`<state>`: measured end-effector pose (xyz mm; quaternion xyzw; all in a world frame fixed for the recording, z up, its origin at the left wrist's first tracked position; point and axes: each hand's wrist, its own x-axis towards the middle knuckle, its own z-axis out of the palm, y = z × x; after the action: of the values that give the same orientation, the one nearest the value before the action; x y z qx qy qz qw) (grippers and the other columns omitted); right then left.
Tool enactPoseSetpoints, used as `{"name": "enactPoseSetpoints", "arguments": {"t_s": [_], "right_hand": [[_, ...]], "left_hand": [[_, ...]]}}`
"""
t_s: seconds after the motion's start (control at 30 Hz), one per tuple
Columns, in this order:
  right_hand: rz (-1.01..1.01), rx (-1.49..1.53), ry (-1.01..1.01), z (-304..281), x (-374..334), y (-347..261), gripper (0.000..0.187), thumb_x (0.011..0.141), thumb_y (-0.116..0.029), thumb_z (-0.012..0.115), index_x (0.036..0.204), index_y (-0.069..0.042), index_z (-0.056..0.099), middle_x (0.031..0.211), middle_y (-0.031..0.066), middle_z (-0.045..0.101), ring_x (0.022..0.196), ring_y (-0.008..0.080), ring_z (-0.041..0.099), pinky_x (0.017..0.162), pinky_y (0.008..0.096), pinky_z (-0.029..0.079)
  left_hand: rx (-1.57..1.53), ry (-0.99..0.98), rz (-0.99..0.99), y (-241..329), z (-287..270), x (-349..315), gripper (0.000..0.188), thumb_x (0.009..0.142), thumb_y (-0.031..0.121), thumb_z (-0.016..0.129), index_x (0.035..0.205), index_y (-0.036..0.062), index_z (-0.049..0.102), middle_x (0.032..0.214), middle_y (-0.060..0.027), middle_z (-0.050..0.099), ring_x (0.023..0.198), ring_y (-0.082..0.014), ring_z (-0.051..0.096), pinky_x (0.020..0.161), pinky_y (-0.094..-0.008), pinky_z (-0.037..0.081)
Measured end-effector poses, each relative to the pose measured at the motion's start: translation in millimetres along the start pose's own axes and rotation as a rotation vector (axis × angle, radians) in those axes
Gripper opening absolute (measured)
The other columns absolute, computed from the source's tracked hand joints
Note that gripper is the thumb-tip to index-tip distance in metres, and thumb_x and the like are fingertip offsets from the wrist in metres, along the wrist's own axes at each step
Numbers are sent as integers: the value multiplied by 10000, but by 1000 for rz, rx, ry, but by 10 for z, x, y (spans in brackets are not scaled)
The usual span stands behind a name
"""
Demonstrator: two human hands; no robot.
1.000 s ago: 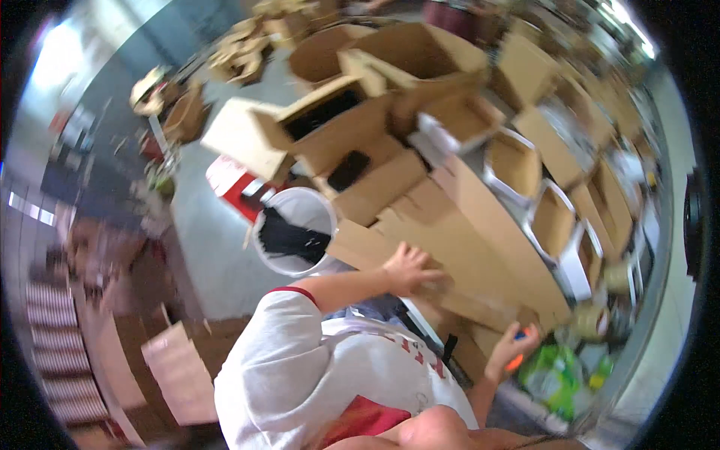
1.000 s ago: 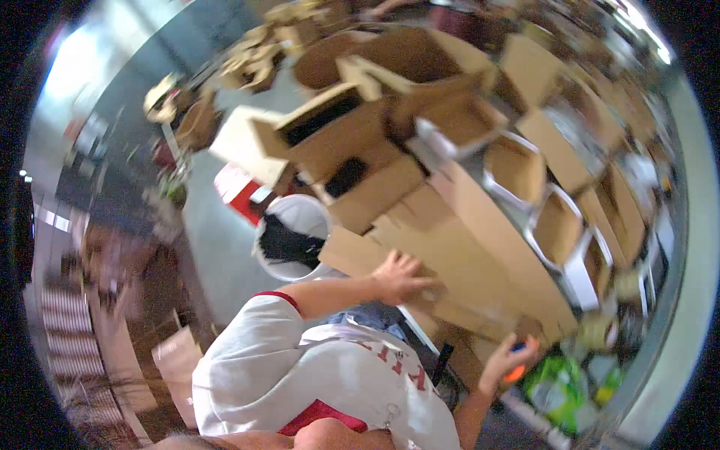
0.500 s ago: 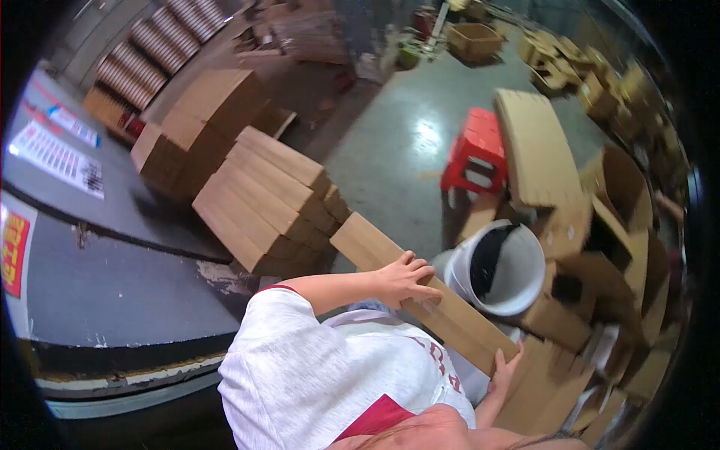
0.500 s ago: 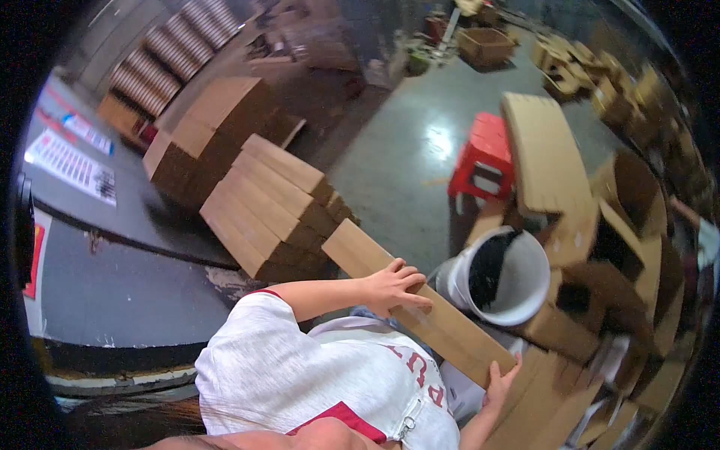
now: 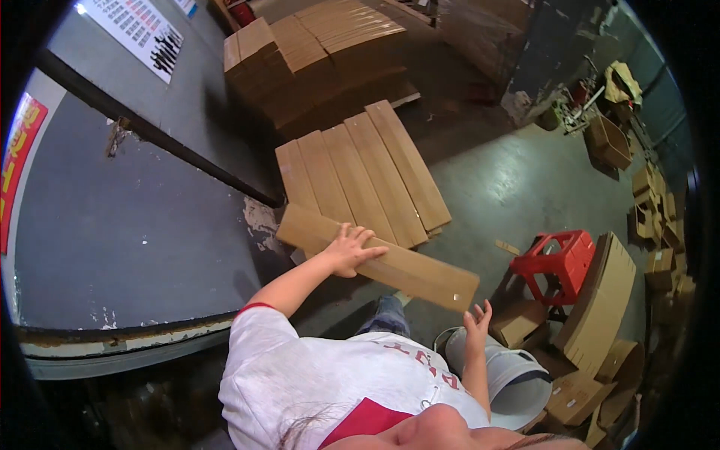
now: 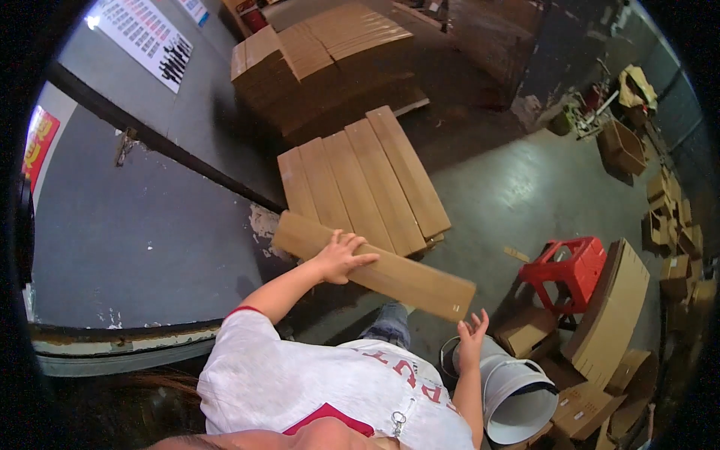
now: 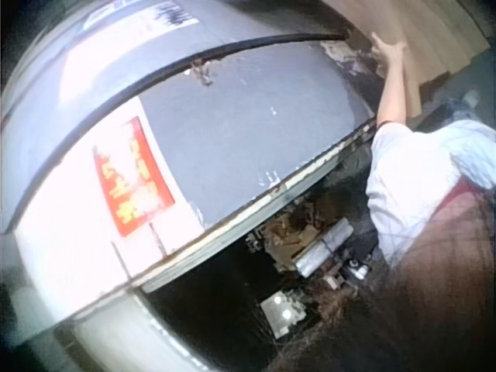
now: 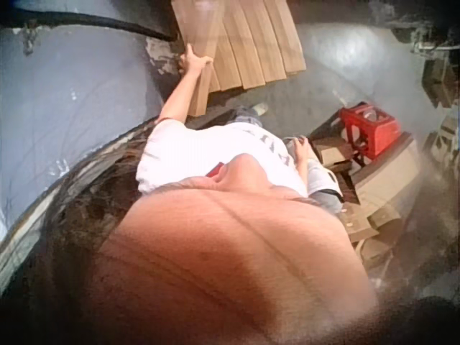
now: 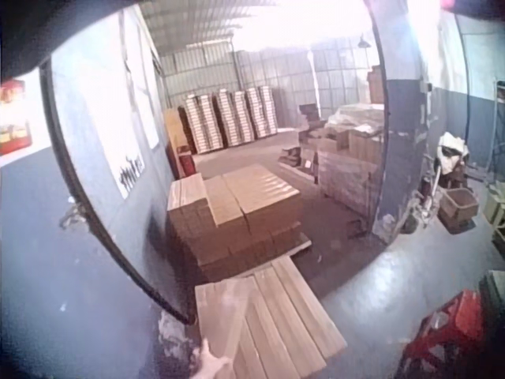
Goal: Gathering components and packaging them into cardboard boxes for shipping.
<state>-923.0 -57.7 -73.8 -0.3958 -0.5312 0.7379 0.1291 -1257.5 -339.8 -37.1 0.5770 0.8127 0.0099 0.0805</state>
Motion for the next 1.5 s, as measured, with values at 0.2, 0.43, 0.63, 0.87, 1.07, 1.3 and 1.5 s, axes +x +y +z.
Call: {"name": "enactPoseSetpoints", "arguments": {"t_s": [0.2, 0.43, 0.63, 0.87, 1.07, 1.3, 1.5], "right_hand": [[71, -416, -75, 16, 487, 369, 536, 848, -167, 662, 1322, -115, 417, 1132, 75, 520, 935, 136, 504, 723, 259, 433], [270, -515, -85, -381, 378, 737, 464, 829, -196, 677, 1232, -72, 483, 1006, 76, 570, 829, 145, 547, 686, 285, 458], [320, -587, 73, -649, 207, 707, 432, 831, -192, 645, 1204, -34, 498, 945, 96, 608, 740, 161, 563, 660, 291, 473], [377, -621, 80, -881, 126, 1006, 365, 856, -187, 628, 1161, -24, 510, 895, 90, 614, 643, 135, 559, 496, 272, 427], [414, -562, 46, -849, -27, 1132, 310, 855, -147, 632, 1093, 29, 538, 824, 77, 614, 642, 126, 550, 555, 263, 447], [303, -644, 106, -670, -99, 1088, 236, 856, -140, 633, 1026, 12, 574, 774, 45, 597, 621, 107, 520, 546, 255, 430], [367, -630, 209, -489, -419, 840, 342, 810, -229, 677, 1055, -3, 605, 963, 134, 662, 890, 218, 626, 815, 334, 485]], "left_hand": [[-88, -21, -566, -391, -121, -374, 986, 517, 275, 808, 1394, 333, 359, 1311, -123, 340, 1272, -315, 274, 1016, -556, 185], [-573, 126, -1495, -650, -8, -346, 1078, 526, 287, 807, 1450, 312, 251, 1353, -128, 328, 1267, -350, 310, 1001, -606, 244], [-710, 277, -1808, -1253, 57, -141, 1045, 589, 324, 791, 1462, 325, 218, 1360, -165, 333, 1263, -385, 315, 992, -634, 251], [-534, 125, -1962, -1538, 771, -13, 1005, 692, 406, 748, 1485, 280, 145, 1436, -178, 220, 1283, -402, 288, 979, -644, 296], [-397, 164, -1934, -1530, 962, -65, 986, 674, 475, 744, 1470, 254, 204, 1412, -168, 253, 1238, -381, 318, 947, -638, 329], [-389, 81, -1902, -1524, 942, -47, 975, 714, 520, 711, 1478, 230, 180, 1446, -159, 232, 1250, -384, 340, 935, -606, 357], [-438, 103, -1736, -1422, 996, 229, 995, 753, 606, 637, 1502, 238, 95, 1536, -248, -25, 1364, -542, 55, 1026, -686, 159]]}}
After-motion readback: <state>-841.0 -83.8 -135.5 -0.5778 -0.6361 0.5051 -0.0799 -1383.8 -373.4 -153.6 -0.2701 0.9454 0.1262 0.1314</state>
